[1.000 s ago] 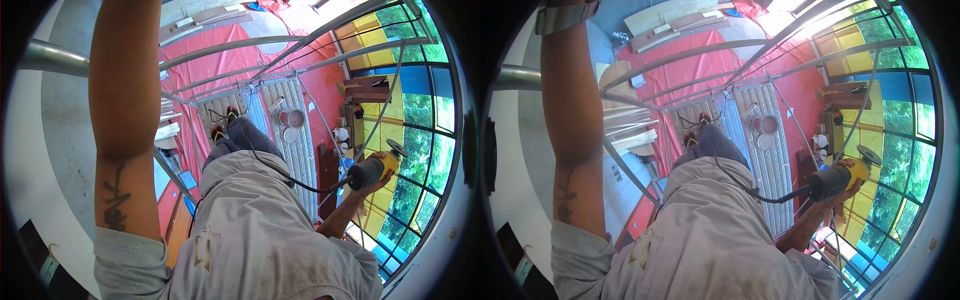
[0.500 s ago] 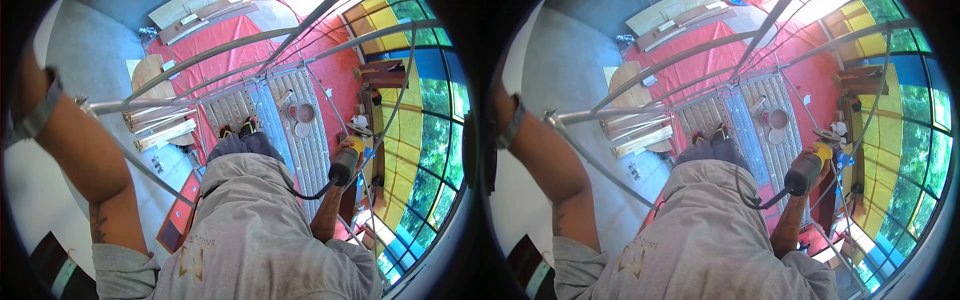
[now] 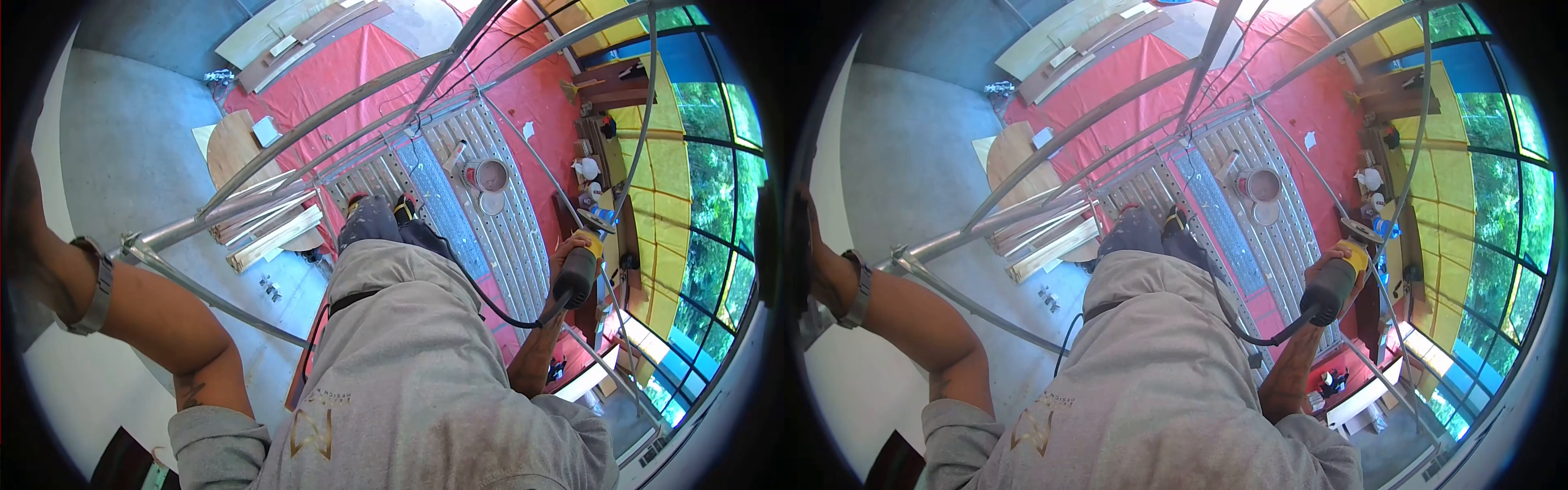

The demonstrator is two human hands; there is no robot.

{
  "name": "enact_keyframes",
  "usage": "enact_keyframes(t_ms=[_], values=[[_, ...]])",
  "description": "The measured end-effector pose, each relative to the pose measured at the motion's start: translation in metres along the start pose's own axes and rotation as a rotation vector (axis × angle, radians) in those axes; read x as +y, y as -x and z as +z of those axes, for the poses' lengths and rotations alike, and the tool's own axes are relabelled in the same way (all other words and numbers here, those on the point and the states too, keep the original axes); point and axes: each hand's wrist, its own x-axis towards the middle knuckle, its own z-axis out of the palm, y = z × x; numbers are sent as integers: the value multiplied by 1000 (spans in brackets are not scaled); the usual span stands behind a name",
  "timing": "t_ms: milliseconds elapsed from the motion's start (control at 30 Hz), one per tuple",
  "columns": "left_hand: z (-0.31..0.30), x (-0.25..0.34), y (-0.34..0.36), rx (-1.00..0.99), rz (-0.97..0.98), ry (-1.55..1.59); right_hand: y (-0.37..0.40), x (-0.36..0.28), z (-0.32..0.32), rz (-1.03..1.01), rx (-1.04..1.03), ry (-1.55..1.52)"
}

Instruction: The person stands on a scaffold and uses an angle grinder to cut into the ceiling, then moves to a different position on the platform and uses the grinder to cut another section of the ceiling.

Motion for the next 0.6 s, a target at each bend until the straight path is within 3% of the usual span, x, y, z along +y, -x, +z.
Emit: enact_keyframes(t_ms=[200, 333, 433, 567, 600], values=[[-6, -25, 3, -14, 185, 81, 15, 6, 15, -120, -51, 26], [20, -45, 31, 333, 383, -81, 28, 13, 31, -229, -108, 53], [35, -24, 32, 521, 321, 19, 41, 20, 41, -315, -162, 84], [38, 9, 32, 649, 39, 269, 51, 38, 62, -403, -275, 156], [43, 9, 31, 743, 193, 313, 48, 42, 69, -454, -303, 169]])
